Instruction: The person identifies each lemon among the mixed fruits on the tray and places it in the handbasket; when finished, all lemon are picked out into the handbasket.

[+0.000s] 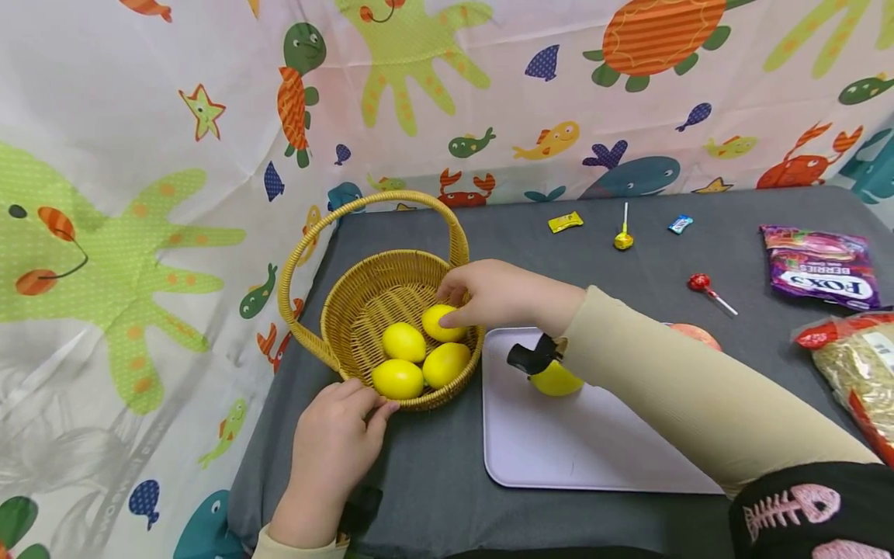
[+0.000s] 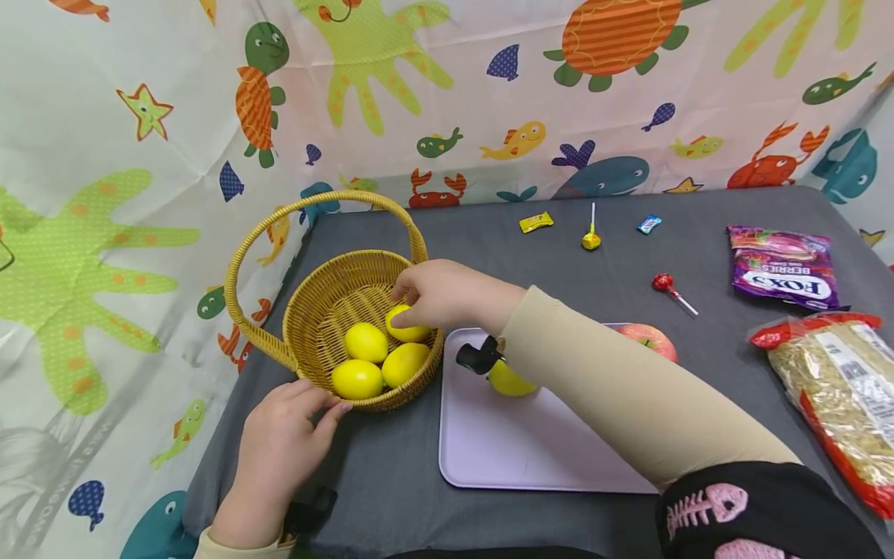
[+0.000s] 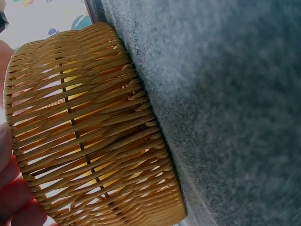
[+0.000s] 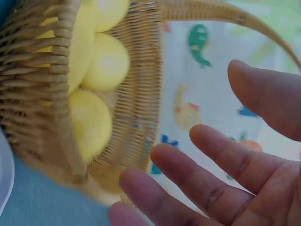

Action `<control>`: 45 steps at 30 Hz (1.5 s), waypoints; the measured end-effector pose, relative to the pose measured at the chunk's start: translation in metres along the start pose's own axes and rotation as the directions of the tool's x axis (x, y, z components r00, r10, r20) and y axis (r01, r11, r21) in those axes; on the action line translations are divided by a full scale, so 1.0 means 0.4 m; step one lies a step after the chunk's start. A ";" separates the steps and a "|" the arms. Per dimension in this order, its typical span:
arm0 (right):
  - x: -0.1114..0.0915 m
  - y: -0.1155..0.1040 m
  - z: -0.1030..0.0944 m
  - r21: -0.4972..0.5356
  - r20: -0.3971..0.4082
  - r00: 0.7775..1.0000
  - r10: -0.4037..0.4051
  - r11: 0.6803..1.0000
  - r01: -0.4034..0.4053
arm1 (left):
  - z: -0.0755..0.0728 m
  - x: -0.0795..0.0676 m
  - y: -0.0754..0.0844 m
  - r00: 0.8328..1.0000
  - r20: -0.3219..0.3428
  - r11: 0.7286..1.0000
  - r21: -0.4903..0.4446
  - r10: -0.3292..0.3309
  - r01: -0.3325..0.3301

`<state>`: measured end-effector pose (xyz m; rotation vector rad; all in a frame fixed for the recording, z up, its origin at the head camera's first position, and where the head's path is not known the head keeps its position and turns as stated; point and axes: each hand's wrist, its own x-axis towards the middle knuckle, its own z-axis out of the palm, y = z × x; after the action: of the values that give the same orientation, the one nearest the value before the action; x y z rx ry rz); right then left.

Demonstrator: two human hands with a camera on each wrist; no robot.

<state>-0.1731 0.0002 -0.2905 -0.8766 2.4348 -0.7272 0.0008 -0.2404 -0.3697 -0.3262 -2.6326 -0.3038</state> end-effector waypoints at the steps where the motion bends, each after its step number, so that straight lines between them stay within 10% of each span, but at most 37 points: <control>1: -0.019 0.009 -0.007 0.017 -0.006 1.000 0.001 1.000 -0.001 | -0.001 0.000 0.000 1.000 0.000 1.000 0.001 0.000 0.000; 11: -0.189 0.159 0.020 0.053 0.022 0.996 0.086 0.995 -0.087 | -0.006 -0.003 -0.002 1.000 -0.003 1.000 0.016 0.002 -0.002; 23: -0.234 0.192 0.130 -0.231 -0.041 0.998 -0.056 0.972 0.045 | -0.004 -0.007 -0.008 1.000 -0.009 1.000 0.015 -0.014 0.014; 38: -0.213 0.211 0.084 0.069 0.071 0.996 -0.060 0.996 0.055 | 0.003 -0.013 -0.007 1.000 -0.027 1.000 0.010 -0.008 0.009; 45: -0.126 0.107 -0.010 0.349 0.107 0.986 -0.131 0.933 0.086 | 0.005 -0.003 0.000 1.000 -0.011 1.000 0.006 -0.007 0.007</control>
<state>-0.1593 0.0640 -0.3019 -0.8897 2.0729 -1.0632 0.0012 -0.2399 -0.3720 -0.3130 -2.6238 -0.2996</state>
